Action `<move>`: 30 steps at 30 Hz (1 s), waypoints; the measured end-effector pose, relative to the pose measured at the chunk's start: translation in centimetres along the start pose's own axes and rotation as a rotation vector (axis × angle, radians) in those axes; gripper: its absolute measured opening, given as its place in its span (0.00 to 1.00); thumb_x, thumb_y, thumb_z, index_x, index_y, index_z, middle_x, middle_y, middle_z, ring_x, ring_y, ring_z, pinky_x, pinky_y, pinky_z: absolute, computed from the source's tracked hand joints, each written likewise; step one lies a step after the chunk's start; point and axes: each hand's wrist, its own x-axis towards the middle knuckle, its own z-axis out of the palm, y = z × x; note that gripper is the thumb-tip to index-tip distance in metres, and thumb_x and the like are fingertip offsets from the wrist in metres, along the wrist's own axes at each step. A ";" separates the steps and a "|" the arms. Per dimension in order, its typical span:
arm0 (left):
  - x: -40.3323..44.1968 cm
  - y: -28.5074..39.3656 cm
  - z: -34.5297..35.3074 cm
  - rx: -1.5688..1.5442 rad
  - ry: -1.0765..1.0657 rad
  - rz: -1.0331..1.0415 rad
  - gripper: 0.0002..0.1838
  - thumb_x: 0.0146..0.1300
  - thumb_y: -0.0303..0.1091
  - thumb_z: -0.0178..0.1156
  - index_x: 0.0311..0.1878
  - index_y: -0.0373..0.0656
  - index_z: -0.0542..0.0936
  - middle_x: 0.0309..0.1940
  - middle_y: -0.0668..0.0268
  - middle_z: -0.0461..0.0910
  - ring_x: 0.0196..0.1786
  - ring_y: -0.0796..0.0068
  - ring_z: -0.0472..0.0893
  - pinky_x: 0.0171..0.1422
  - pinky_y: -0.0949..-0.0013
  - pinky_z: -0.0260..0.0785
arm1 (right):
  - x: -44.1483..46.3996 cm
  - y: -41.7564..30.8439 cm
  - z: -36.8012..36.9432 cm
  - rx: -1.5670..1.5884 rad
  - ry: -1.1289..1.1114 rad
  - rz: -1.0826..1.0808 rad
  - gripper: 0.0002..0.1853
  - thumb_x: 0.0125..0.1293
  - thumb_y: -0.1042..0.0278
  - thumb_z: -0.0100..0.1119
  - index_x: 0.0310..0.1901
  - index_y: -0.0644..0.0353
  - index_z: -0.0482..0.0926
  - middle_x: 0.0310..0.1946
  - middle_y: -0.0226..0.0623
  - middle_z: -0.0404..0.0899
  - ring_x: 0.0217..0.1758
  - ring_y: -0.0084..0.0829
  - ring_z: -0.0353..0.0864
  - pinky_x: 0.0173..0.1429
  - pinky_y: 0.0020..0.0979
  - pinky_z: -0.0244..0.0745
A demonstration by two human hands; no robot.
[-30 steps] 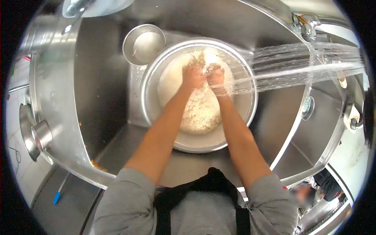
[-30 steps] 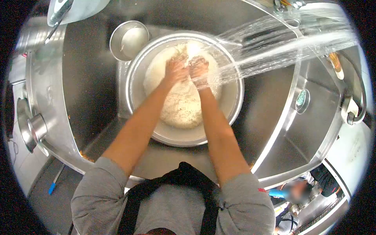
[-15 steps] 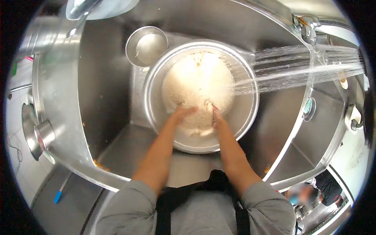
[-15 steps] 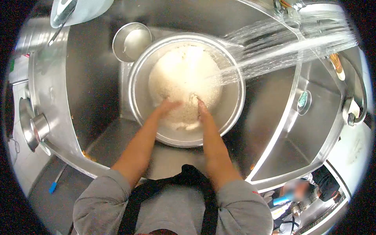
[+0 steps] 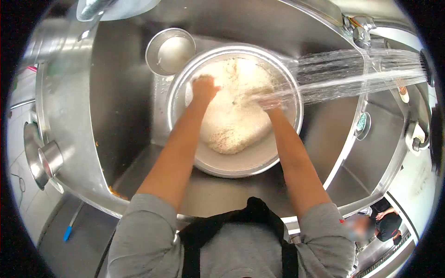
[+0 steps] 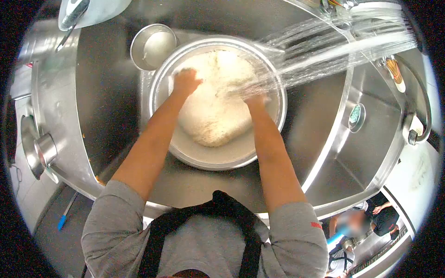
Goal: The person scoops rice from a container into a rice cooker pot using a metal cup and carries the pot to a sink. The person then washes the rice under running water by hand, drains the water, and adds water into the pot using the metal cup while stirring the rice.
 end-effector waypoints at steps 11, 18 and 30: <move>-11.1 0.4 14.1 -1.087 -0.351 -0.861 0.29 0.58 0.54 0.38 0.53 0.38 0.65 0.49 0.52 0.68 0.50 0.55 0.68 0.58 0.59 0.55 | -11.9 -3.6 8.8 1.205 -0.417 0.711 0.27 0.61 0.49 0.32 0.54 0.61 0.62 0.54 0.45 0.63 0.55 0.43 0.63 0.58 0.43 0.55; -6.1 3.5 5.7 -1.388 -0.495 -0.589 0.29 0.58 0.53 0.41 0.55 0.41 0.62 0.52 0.53 0.64 0.53 0.60 0.63 0.59 0.60 0.55 | -8.7 -8.7 1.9 1.551 -0.447 0.588 0.22 0.62 0.57 0.37 0.52 0.64 0.64 0.52 0.46 0.64 0.50 0.42 0.68 0.54 0.44 0.62; -7.1 3.0 9.0 -0.048 -0.202 0.100 0.28 0.50 0.43 0.50 0.56 0.44 0.63 0.53 0.55 0.63 0.57 0.59 0.61 0.56 0.56 0.57 | -2.3 -10.8 2.0 -0.679 0.301 -0.141 0.34 0.56 0.46 0.43 0.62 0.52 0.48 0.63 0.51 0.40 0.64 0.53 0.42 0.57 0.56 0.51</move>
